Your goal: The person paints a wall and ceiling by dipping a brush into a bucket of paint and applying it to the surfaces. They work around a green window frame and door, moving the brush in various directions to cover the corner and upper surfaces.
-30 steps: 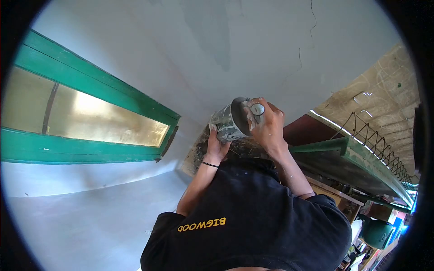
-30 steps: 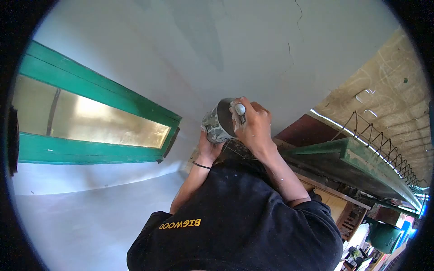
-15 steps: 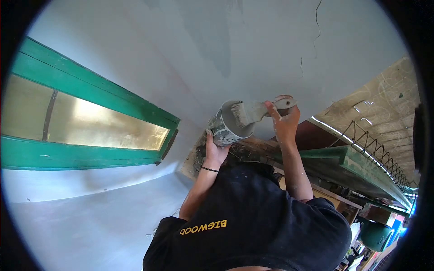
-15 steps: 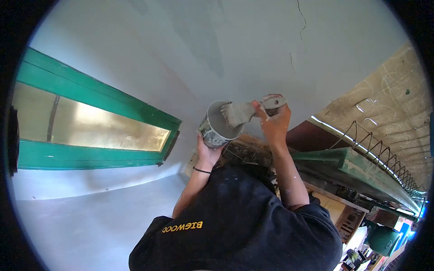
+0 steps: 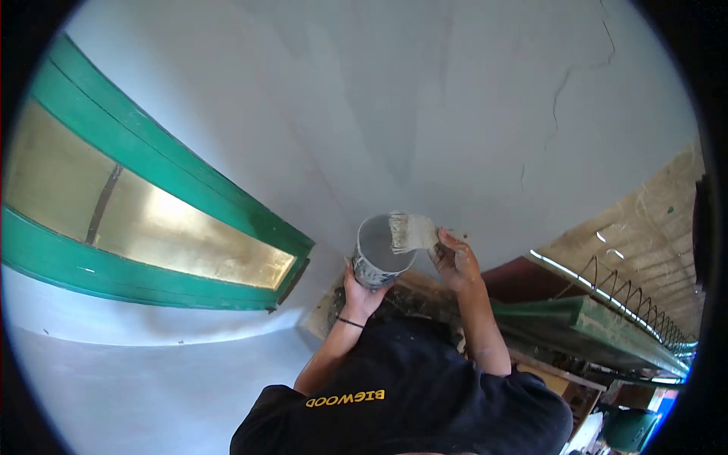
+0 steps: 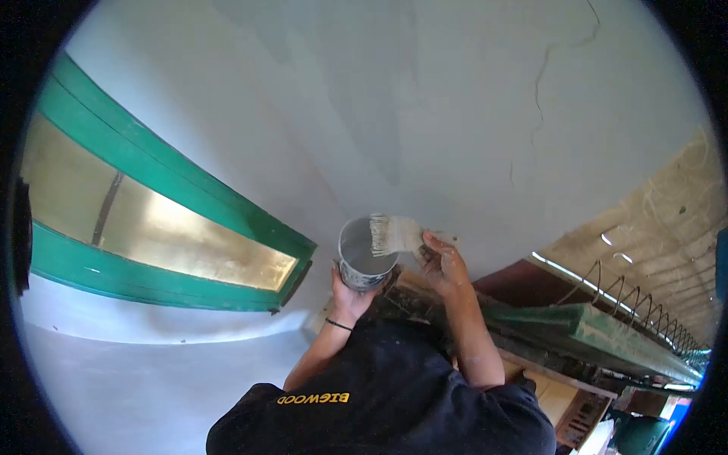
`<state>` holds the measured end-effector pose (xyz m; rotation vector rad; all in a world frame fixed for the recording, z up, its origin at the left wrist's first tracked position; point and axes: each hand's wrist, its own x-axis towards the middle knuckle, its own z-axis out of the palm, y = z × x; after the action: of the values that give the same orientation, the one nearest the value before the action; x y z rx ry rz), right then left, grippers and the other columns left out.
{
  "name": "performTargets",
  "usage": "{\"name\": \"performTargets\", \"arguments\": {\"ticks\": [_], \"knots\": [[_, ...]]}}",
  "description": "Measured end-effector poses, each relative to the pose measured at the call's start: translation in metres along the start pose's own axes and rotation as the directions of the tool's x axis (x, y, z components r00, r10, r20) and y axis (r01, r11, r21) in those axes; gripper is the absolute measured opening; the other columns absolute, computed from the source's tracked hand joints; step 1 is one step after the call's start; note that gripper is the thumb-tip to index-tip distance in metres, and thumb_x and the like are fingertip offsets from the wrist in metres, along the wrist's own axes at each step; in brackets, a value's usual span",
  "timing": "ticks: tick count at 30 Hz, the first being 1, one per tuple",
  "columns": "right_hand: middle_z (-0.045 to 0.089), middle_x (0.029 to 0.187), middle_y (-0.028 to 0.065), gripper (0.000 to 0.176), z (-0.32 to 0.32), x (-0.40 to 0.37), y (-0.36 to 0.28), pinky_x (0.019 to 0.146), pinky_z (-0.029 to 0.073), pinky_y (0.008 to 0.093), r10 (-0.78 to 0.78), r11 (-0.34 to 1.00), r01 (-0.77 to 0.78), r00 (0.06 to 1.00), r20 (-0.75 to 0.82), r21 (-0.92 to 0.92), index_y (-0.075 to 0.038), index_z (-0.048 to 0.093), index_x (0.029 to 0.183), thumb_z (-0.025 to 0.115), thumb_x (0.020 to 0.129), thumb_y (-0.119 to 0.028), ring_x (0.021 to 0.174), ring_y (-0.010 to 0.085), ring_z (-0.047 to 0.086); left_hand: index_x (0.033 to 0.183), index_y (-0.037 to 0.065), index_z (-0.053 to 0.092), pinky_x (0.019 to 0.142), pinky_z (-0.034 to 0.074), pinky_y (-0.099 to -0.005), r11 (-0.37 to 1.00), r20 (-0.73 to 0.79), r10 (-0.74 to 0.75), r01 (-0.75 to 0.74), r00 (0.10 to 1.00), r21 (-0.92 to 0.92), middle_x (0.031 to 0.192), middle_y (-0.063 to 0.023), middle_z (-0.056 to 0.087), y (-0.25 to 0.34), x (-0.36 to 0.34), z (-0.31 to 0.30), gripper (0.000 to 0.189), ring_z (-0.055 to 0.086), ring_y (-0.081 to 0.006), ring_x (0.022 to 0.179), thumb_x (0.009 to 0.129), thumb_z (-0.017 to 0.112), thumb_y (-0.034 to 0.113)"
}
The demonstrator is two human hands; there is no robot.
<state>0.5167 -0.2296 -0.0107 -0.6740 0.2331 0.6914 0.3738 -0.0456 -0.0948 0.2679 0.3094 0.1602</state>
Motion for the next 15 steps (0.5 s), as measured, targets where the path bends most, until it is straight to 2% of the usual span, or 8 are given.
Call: {"name": "performTargets", "arguments": {"ticks": [3, 4, 5, 8, 10, 12, 14, 15], "knots": [[0.07, 0.11, 0.005, 0.02, 0.034, 0.007, 0.011, 0.094, 0.055, 0.0345, -0.013, 0.998, 0.014, 1.0, -0.015, 0.061, -0.006, 0.065, 0.11, 0.074, 0.092, -0.009, 0.105, 0.0192, 0.067, 0.153, 0.011, 0.041, 0.114, 0.038, -0.0605, 0.983, 0.026, -0.034, 0.038, 0.999, -0.18, 0.151, -0.0196, 0.047, 0.024, 0.009, 0.007, 0.082, 0.046, -0.0429, 0.137, 0.095, 0.044, 0.069], [0.069, 0.111, 0.005, 0.02, 0.052, 0.006, 0.011, 0.094, 0.055, 0.0347, -0.052, 0.996, 0.052, 0.999, -0.004, 0.068, -0.007, 0.064, 0.109, 0.074, 0.091, -0.008, 0.105, 0.0193, 0.067, 0.148, 0.015, 0.047, 0.112, 0.04, -0.0618, 0.976, 0.051, -0.042, 0.052, 0.998, -0.213, 0.148, -0.0144, 0.052, 0.033, 0.009, 0.012, 0.074, 0.05, -0.0379, 0.134, 0.096, 0.045, 0.068], [0.069, 0.112, 0.005, 0.021, 0.071, 0.005, 0.012, 0.095, 0.054, 0.0348, -0.093, 0.993, 0.092, 0.996, 0.007, 0.075, -0.007, 0.064, 0.109, 0.074, 0.091, -0.008, 0.105, 0.0195, 0.067, 0.148, 0.015, 0.047, 0.112, 0.04, -0.0619, 0.969, 0.072, -0.056, 0.072, 0.996, -0.236, 0.148, -0.0147, 0.051, 0.044, 0.012, 0.009, 0.075, 0.05, -0.0381, 0.135, 0.095, 0.045, 0.069], [0.066, 0.112, 0.0049, 0.024, 0.135, 0.009, 0.005, 0.091, 0.054, 0.0346, -0.461, 0.886, 0.463, 0.881, 0.107, 0.008, -0.006, 0.063, 0.11, 0.076, 0.09, -0.006, 0.101, 0.0184, 0.066, 0.149, 0.015, 0.046, 0.112, 0.04, -0.0624, 0.956, 0.12, -0.075, 0.106, 0.99, -0.273, 0.149, -0.0157, 0.049, 0.079, 0.02, -0.005, 0.077, 0.049, -0.0388, 0.135, 0.094, 0.047, 0.069], [0.065, 0.11, 0.0076, 0.036, 0.173, 0.02, -0.01, 0.093, 0.054, 0.0371, -0.726, 0.65, 0.755, 0.65, 0.227, -0.084, -0.006, 0.058, 0.12, 0.076, 0.089, -0.002, 0.105, 0.0192, 0.064, 0.149, 0.015, 0.045, 0.112, 0.04, -0.0626, 0.963, 0.135, -0.058, 0.091, 0.989, -0.254, 0.15, -0.0164, 0.048, 0.106, 0.028, -0.012, 0.077, 0.048, -0.0394, 0.136, 0.094, 0.047, 0.069], [0.065, 0.109, 0.0092, 0.031, 0.222, 0.013, -0.029, 0.089, 0.055, 0.0378, -0.875, 0.337, 0.931, 0.364, 0.32, -0.137, -0.004, 0.059, 0.114, 0.077, 0.088, -0.001, 0.104, 0.02, 0.065, 0.15, 0.014, 0.044, 0.111, 0.041, -0.0606, 0.977, 0.099, -0.043, 0.063, 0.994, -0.206, 0.148, -0.0177, 0.049, 0.132, 0.031, -0.012, 0.078, 0.049, -0.0403, 0.134, 0.094, 0.048, 0.068], [0.068, 0.112, 0.0123, 0.024, 0.274, 0.009, -0.044, 0.084, 0.058, 0.0381, -0.845, -0.198, 0.942, -0.024, 0.534, -0.271, -0.004, 0.061, 0.107, 0.077, 0.089, -0.004, 0.098, 0.0217, 0.069, 0.15, 0.014, 0.043, 0.111, 0.041, -0.0605, 0.978, 0.097, -0.051, 0.069, 0.994, -0.197, 0.148, -0.0181, 0.049, 0.16, 0.036, -0.014, 0.078, 0.048, -0.0408, 0.134, 0.094, 0.047, 0.068], [0.069, 0.114, 0.0138, 0.021, 0.309, 0.002, -0.051, 0.082, 0.058, 0.0376, -0.717, -0.498, 0.823, -0.214, 0.663, -0.272, -0.004, 0.062, 0.103, 0.076, 0.088, -0.003, 0.097, 0.0236, 0.07, 0.151, 0.015, 0.043, 0.111, 0.041, -0.0614, 0.973, 0.112, -0.064, 0.087, 0.992, -0.214, 0.149, -0.0179, 0.048, 0.174, 0.04, -0.017, 0.077, 0.047, -0.0407, 0.136, 0.095, 0.044, 0.068]]}}
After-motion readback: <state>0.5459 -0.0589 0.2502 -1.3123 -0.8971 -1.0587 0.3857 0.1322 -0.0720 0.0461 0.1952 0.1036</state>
